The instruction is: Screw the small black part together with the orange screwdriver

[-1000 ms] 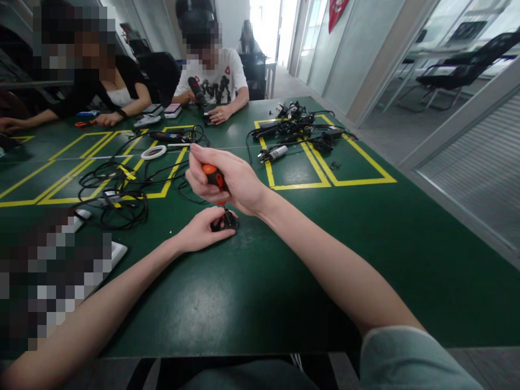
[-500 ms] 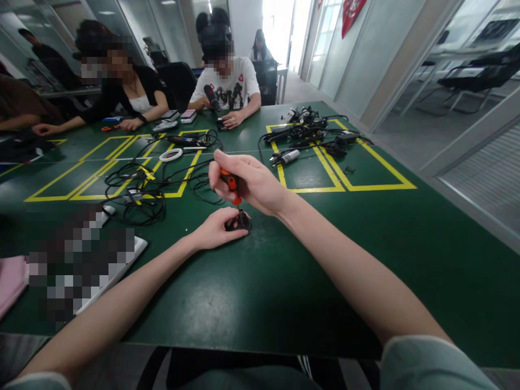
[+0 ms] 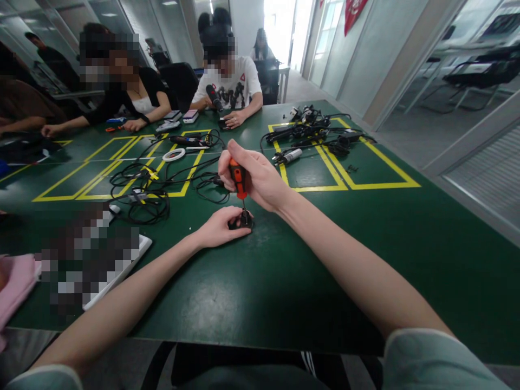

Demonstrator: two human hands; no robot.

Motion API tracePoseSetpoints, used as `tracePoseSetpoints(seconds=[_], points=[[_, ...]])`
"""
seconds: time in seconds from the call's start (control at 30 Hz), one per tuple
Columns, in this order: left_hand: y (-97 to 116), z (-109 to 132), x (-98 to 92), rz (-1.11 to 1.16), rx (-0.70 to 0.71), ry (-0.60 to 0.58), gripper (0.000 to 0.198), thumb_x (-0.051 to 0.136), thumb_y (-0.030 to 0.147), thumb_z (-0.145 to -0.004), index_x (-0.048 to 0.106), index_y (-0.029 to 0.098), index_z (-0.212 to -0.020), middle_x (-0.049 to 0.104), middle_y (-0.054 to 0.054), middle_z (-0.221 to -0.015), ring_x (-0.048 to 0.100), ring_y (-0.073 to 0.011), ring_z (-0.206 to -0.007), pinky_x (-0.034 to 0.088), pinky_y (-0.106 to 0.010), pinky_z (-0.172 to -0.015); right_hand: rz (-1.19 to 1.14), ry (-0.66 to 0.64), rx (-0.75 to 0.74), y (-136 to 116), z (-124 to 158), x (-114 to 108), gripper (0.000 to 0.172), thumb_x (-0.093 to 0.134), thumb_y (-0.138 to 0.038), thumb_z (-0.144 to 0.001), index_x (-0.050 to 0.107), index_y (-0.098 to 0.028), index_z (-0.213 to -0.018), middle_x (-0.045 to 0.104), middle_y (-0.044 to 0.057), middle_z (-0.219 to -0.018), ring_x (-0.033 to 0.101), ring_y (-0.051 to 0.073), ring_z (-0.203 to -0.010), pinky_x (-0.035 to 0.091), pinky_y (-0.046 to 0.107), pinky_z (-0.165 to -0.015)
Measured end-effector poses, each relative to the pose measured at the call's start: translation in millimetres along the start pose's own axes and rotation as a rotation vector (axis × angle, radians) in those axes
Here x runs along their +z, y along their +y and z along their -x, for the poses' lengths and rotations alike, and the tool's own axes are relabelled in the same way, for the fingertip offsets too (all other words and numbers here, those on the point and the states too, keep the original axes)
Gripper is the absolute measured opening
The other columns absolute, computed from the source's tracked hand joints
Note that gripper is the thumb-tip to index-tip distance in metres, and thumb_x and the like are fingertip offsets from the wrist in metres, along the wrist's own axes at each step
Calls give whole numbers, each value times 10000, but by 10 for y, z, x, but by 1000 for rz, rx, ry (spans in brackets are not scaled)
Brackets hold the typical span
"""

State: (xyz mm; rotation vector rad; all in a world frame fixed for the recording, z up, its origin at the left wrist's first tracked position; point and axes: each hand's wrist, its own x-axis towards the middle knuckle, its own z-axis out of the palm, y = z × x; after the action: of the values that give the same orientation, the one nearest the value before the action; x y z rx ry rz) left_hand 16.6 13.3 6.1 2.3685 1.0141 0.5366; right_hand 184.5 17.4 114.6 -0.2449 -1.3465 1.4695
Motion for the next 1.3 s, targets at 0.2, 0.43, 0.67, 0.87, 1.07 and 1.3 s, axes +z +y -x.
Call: tracePoseSetpoints(seconds=[0.2,0.43,0.67,0.87,1.07,1.3], points=[[5,4,-9,30,-7,-3,239,794,393,-920,670,190,-892,637,14,-797,550,-163,-736,409,-280,-695,-46,-36,89,-58,15,34,464,649,-622,-1027,613,-200,-839,397,-107,-513,313,61,-411,277,194,-415],[7,6,-25,31,-4,-2,229,800,379,-920,678,186,-894,623,16,-786,538,-161,-730,406,-279,-696,-94,-140,70,-42,52,30,429,732,-475,-986,439,-232,-787,385,-142,-483,215,35,-369,186,165,-385],[-14,13,-16,38,-8,-8,217,790,374,-930,745,177,-1010,639,6,-811,542,-168,-743,414,-287,-709,-50,-154,95,-88,-5,-44,484,748,-492,-998,535,-167,-710,543,-59,-632,509,45,-475,398,171,-459],[-4,20,-26,20,-13,-10,226,788,385,-933,754,181,-1024,646,4,-816,544,-168,-743,419,-290,-710,-127,-200,128,-132,40,-9,429,637,-499,-1053,453,-219,-786,315,-134,-519,167,29,-398,175,149,-394],[8,23,-34,21,-19,-6,203,796,366,-924,748,181,-992,647,2,-815,553,-173,-753,421,-295,-716,-56,-154,14,-23,33,-22,508,835,-521,-920,481,-201,-746,543,-94,-602,396,18,-397,297,153,-395],[25,28,-35,39,-18,-4,200,781,378,-918,705,193,-926,636,8,-805,559,-178,-759,424,-300,-728,-87,-204,178,-94,42,47,458,706,-530,-1017,610,-148,-783,465,-77,-577,402,46,-469,328,168,-450]])
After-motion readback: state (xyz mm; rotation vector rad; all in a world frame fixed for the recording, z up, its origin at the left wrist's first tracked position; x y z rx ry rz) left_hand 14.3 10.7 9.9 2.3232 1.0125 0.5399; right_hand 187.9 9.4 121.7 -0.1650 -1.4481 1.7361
